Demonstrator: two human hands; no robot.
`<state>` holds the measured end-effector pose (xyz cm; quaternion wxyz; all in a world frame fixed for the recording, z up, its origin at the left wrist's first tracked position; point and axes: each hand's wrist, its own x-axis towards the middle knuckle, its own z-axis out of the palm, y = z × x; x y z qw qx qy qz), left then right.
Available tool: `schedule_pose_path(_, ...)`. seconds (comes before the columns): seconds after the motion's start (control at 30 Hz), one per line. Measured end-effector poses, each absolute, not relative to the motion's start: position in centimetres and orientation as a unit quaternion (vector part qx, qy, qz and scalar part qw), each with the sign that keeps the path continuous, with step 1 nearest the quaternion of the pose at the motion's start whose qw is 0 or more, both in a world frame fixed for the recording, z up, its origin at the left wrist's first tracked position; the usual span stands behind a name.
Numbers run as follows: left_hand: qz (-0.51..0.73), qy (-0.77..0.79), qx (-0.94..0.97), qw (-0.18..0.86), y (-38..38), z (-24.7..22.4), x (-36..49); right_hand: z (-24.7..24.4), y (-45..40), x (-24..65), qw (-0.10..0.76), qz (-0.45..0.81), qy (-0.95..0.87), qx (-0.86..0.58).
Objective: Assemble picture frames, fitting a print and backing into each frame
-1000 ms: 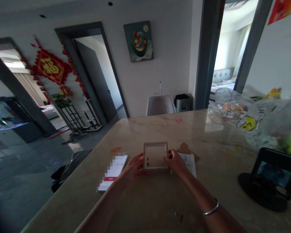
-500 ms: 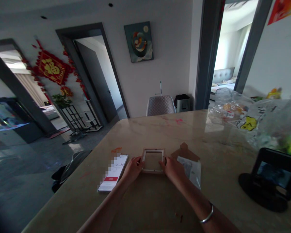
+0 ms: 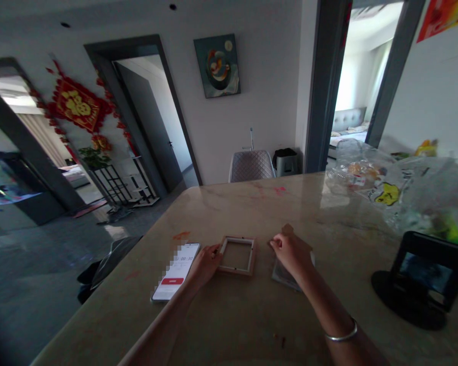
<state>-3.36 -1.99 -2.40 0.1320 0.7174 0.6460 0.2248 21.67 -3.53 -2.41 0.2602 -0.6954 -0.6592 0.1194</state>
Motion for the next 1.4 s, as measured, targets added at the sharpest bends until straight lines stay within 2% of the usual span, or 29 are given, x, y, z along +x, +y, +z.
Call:
schedule_pose_path(0.2, 0.259, 0.632, 0.72, 0.122, -1.4, -3.1, -3.9, -2.7, -3.6, 26.2, 0.188, 0.063, -0.638, -0.744)
schedule_pose_path(0.43, 0.277, 0.629, 0.715, 0.13, -1.2, -3.7, -4.2, -3.9, -4.0, 28.0, 0.115, 0.147, -0.639, -0.747)
schedule_pose_path(0.6, 0.288, 0.622, 0.715, 0.138, -0.9, -4.0, -4.3, -4.0, -3.9, 28.0, 0.114, 0.195, -0.64, -0.734)
schedule_pose_path(0.77, 0.29, 0.615, 0.719, 0.142, -0.9, -3.9, -4.3, -3.9, -3.9, 27.5, 0.155, 0.283, -0.652, -0.686)
schedule_pose_path(0.9, 0.299, 0.625, 0.718, 0.071, -1.7, -2.9, -4.0, -4.0, -3.9, 27.1, 0.173, 0.311, -0.67, -0.652)
schedule_pose_path(1.03, 0.348, 0.53, 0.773, -0.015, -4.0, -1.4, -2.2, -4.5, -3.4, 26.8, 0.132, 0.245, -0.675, -0.683)
schedule_pose_path(1.1, 0.334, 0.454, 0.826, -0.02, -5.6, -1.2, -0.6, -4.9, -3.1, 26.7, 0.124, 0.218, -0.666, -0.703)
schedule_pose_path(1.23, 0.223, 0.303, 0.927, 0.006, -7.8, -2.1, 2.3, -5.3, -2.9, 26.2, 0.137, 0.202, -0.647, -0.723)
schedule_pose_path(1.4, 0.154, 0.32, 0.935, 0.001, -7.4, -3.8, 3.4, -3.8, -3.7, 25.0, 0.171, 0.249, -0.658, -0.69)
